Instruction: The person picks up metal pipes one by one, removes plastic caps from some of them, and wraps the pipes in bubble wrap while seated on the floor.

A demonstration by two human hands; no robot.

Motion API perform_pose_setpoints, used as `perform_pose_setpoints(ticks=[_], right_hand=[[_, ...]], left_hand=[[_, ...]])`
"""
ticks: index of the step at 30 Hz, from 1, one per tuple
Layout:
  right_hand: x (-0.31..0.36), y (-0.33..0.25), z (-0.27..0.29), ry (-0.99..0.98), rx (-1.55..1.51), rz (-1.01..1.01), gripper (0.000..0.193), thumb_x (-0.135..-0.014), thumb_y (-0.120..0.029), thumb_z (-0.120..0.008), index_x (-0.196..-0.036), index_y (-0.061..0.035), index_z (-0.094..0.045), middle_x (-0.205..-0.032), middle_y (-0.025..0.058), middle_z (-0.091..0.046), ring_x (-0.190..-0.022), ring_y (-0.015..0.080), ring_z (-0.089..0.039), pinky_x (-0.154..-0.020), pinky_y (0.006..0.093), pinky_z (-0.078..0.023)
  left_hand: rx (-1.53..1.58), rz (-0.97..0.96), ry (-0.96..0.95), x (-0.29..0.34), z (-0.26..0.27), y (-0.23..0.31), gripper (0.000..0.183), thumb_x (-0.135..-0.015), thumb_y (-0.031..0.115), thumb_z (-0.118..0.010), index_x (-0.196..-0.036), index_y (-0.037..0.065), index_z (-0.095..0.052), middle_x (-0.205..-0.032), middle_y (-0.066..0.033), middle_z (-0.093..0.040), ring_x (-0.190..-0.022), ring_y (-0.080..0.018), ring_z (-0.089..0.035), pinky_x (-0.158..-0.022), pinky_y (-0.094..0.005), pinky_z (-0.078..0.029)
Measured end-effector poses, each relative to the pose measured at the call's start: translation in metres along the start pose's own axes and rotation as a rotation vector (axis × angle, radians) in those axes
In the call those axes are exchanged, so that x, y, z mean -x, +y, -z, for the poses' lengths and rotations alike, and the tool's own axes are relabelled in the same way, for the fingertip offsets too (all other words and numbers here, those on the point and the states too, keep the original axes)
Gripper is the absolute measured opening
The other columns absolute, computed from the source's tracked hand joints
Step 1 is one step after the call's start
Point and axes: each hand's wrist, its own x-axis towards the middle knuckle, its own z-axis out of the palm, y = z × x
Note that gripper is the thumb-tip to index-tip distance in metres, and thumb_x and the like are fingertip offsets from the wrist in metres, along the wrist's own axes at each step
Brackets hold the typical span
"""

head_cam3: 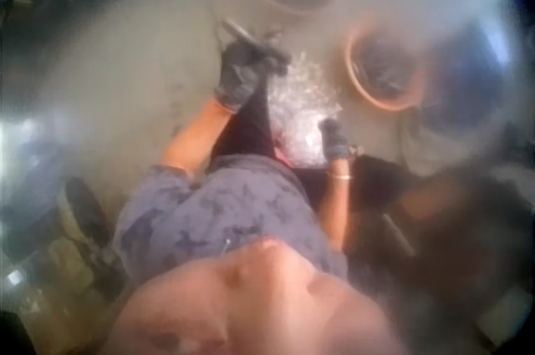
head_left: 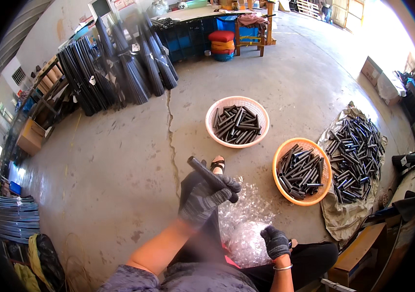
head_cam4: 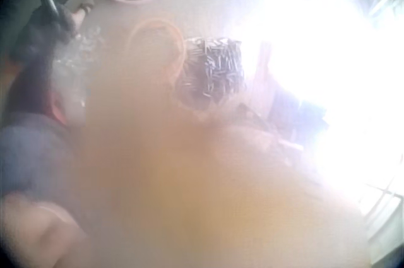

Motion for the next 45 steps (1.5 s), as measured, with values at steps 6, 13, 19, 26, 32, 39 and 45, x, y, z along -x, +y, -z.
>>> perform_pose_setpoints(ticks=[6,13,19,26,32,39,45], right_hand=[[-0.008,-0.034,0.047,-0.045,-0.793,-0.315,0.064,-0.071,0.000,-0.072,-0.128,-0.0065,-0.042,-0.095,0.0103,-0.063,-0.071,0.0174,-0.062,-0.061,0.0315,-0.050],[-0.028,-0.061,0.032,-0.204,-1.533,-0.213,0.024,-0.086,-0.009,-0.059,-0.109,-0.0036,-0.055,-0.080,0.0070,-0.059,-0.064,0.0127,-0.056,-0.051,0.0260,-0.044],[-0.018,-0.041,0.011,-0.115,-0.805,0.002,0.025,-0.090,-0.026,-0.051,-0.093,-0.0015,-0.059,-0.071,0.0065,-0.058,-0.059,0.0144,-0.054,-0.053,0.0235,-0.043],[0.030,0.018,-0.017,0.050,-1.050,-0.420,0.011,-0.088,-0.010,-0.057,-0.084,0.0008,-0.059,-0.076,0.0062,-0.062,-0.068,0.0125,-0.054,-0.062,0.0267,-0.044],[0.000,-0.020,0.043,-0.037,-0.562,-0.359,0.046,-0.079,-0.005,-0.068,-0.120,0.0000,-0.048,-0.103,0.0114,-0.061,-0.064,0.0111,-0.055,-0.059,0.0260,-0.046],[-0.064,-0.112,0.070,-0.116,-1.336,-0.005,0.071,-0.078,0.002,-0.065,-0.138,-0.0058,-0.027,-0.128,0.0113,-0.045,-0.072,0.0126,-0.059,-0.063,0.0248,-0.049],[-0.032,-0.057,0.022,-0.095,-0.950,-0.150,0.013,-0.085,-0.012,-0.062,-0.088,0.0002,-0.060,-0.069,0.0079,-0.060,-0.063,0.0193,-0.058,-0.056,0.0302,-0.045]], left_hand=[[0.006,0.097,-0.141,0.003,-0.025,-0.014,0.021,-0.085,0.003,-0.061,-0.105,0.000,-0.058,-0.099,-0.0064,-0.062,-0.089,-0.0147,-0.057,-0.082,-0.0295,-0.047],[-0.085,0.008,-0.228,0.005,-0.039,-0.022,0.029,-0.084,-0.002,-0.061,-0.112,0.002,-0.057,-0.106,-0.0064,-0.062,-0.099,-0.0145,-0.058,-0.089,-0.0283,-0.046],[-0.150,0.082,-0.205,0.013,-0.018,-0.009,0.025,-0.084,0.010,-0.064,-0.106,-0.001,-0.059,-0.093,-0.0047,-0.065,-0.090,-0.0134,-0.061,-0.083,-0.0274,-0.049],[0.239,-0.076,0.204,-0.020,0.009,0.006,0.024,-0.087,0.015,-0.061,-0.104,-0.001,-0.056,-0.098,-0.0133,-0.061,-0.086,-0.0217,-0.061,-0.081,-0.0307,-0.051],[0.215,-0.026,0.219,-0.018,-0.005,-0.001,0.026,-0.086,0.013,-0.061,-0.107,-0.001,-0.055,-0.102,-0.0128,-0.061,-0.092,-0.0215,-0.060,-0.084,-0.0298,-0.050],[0.000,-0.086,0.135,-0.008,-0.032,-0.004,0.024,-0.082,0.006,-0.065,-0.105,0.001,-0.059,-0.094,-0.0108,-0.065,-0.087,-0.0198,-0.063,-0.082,-0.0308,-0.049],[-0.060,-0.058,0.078,-0.007,-0.004,0.007,0.020,-0.082,0.004,-0.064,-0.102,0.000,-0.060,-0.093,-0.0094,-0.064,-0.084,-0.0179,-0.062,-0.079,-0.0288,-0.049]])
